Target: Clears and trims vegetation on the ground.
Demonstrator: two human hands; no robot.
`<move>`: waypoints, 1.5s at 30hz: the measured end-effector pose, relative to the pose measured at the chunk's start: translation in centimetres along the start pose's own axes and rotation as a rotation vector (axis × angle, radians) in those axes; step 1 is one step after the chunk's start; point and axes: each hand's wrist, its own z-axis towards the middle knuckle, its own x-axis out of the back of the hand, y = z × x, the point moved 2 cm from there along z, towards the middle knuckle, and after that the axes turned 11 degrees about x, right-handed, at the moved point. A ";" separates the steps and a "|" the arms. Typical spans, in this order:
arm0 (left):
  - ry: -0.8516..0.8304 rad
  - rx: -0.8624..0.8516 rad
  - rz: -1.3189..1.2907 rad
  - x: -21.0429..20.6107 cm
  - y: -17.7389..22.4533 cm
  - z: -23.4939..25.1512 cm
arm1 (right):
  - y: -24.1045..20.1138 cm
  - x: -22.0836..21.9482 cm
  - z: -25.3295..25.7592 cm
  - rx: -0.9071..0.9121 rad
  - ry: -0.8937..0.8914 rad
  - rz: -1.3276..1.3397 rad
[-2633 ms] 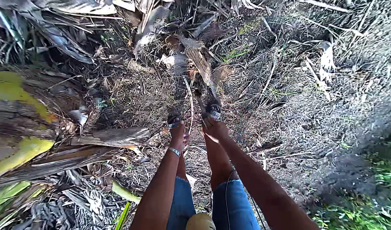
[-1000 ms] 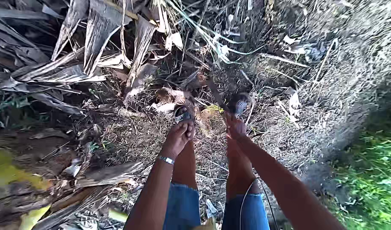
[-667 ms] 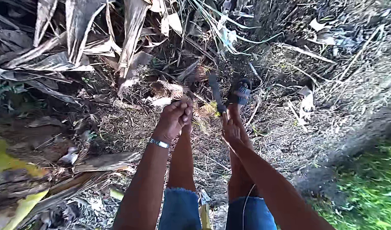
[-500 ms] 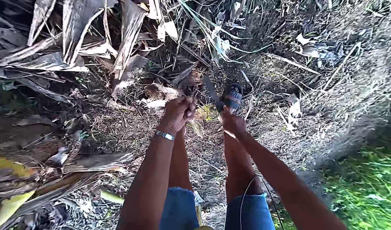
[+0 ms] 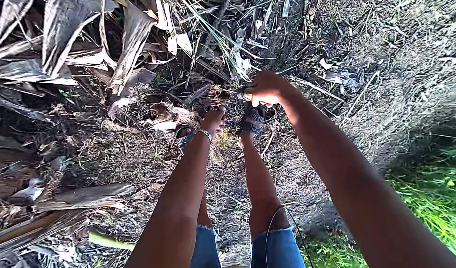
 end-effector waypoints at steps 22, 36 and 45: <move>-0.070 -0.085 -0.242 3.6 -1.3 -4.2 | 0.2 -8.4 -9.8 0.027 0.111 -0.069; 0.034 -0.139 -0.534 0.6 -5.3 -11.0 | 2.4 -16.2 -9.3 0.007 0.029 0.014; 0.025 -0.261 -0.703 -3.2 0.3 -17.7 | 10.2 -5.3 -19.2 -0.085 0.230 0.217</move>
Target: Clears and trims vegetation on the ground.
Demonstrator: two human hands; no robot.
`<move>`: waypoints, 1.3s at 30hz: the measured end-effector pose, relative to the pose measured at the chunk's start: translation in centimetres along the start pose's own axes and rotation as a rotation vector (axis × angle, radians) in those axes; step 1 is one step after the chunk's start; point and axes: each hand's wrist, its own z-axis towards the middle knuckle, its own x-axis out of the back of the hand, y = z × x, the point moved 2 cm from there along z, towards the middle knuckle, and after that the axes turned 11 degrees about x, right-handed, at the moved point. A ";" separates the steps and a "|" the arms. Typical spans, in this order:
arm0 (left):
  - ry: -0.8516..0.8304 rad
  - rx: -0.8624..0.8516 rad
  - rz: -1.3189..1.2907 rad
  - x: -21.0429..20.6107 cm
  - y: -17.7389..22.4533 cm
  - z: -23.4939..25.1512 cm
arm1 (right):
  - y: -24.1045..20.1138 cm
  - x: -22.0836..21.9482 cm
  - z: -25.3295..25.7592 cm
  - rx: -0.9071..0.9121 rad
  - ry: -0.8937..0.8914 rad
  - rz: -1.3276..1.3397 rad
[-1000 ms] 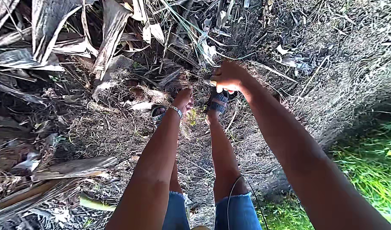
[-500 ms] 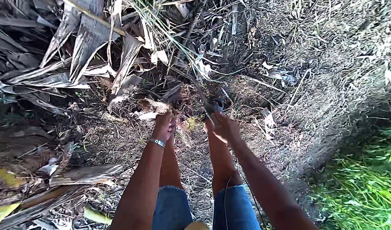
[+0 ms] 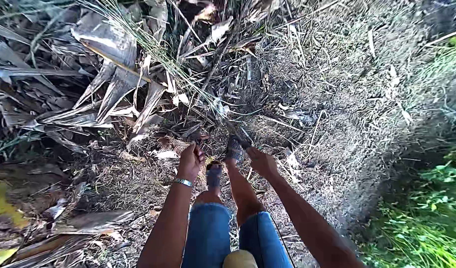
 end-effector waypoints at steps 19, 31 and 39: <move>0.017 0.077 -0.249 0.7 5.9 7.1 | -22.8 2.2 24.2 0.091 0.369 1.064; -0.019 0.036 -0.232 -3.8 12.4 8.3 | -20.1 13.6 17.0 0.365 0.089 0.034; -0.219 0.078 -0.150 -12.0 12.3 9.0 | -8.6 26.8 5.0 0.191 0.315 0.188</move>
